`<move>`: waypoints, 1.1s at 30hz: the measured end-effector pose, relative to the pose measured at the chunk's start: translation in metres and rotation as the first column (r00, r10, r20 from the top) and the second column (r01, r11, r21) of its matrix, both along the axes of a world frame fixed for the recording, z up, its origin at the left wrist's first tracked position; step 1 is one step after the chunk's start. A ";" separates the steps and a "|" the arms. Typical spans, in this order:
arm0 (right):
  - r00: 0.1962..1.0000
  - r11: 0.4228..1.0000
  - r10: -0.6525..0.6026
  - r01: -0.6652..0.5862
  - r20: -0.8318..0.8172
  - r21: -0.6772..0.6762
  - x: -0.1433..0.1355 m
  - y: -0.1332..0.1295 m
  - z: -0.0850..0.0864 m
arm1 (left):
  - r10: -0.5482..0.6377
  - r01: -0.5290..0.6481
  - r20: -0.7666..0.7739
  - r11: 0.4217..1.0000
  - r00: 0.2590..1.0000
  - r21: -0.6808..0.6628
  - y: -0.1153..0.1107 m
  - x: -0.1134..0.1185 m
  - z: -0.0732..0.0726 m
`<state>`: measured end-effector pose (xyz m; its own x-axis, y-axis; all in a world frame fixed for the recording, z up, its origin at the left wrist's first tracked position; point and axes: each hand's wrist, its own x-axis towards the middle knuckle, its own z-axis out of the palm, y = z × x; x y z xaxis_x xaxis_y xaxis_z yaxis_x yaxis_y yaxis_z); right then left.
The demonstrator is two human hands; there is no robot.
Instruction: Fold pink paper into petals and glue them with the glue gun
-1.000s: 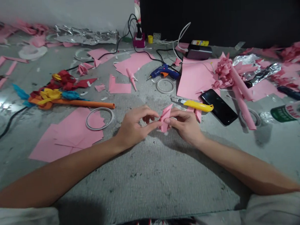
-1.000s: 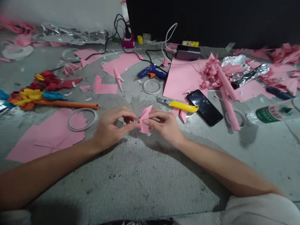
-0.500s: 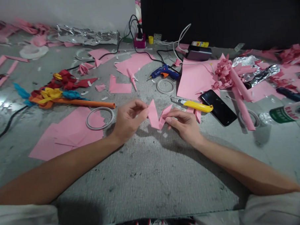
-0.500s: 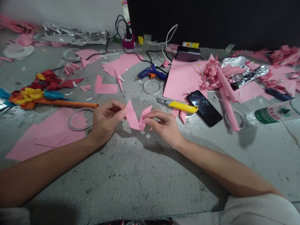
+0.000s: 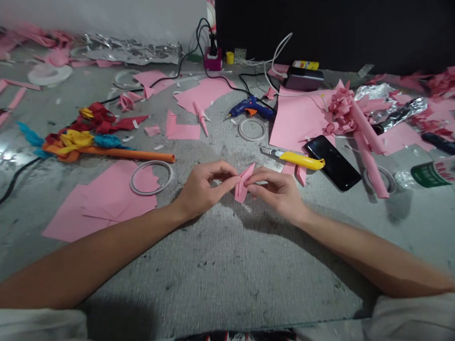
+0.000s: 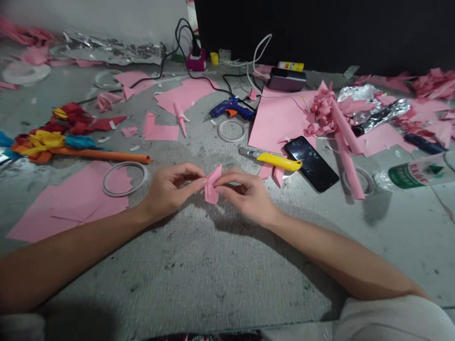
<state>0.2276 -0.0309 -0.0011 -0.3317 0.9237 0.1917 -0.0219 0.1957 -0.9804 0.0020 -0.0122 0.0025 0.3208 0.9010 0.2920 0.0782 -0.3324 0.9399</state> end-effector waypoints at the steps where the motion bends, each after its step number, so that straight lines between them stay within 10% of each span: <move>1: 1.000 1.000 0.002 -0.002 0.015 0.014 0.000 0.000 -0.001 | -0.007 0.008 0.009 1.000 1.000 -0.024 0.000 0.001 0.000; 12: 0.999 0.998 0.054 -0.054 0.000 0.030 0.000 -0.001 0.000 | -0.130 0.154 0.142 0.973 0.981 -0.173 0.005 0.003 -0.001; 23: 0.955 0.972 -0.164 0.114 -0.246 -0.204 -0.004 0.001 -0.002 | -0.146 0.167 -0.355 0.986 0.924 0.030 -0.010 0.000 0.000; 33: 0.982 0.963 -0.082 0.035 -0.167 -0.267 -0.001 0.005 -0.003 | -0.010 0.018 -0.160 0.999 0.987 0.048 -0.003 -0.003 -0.009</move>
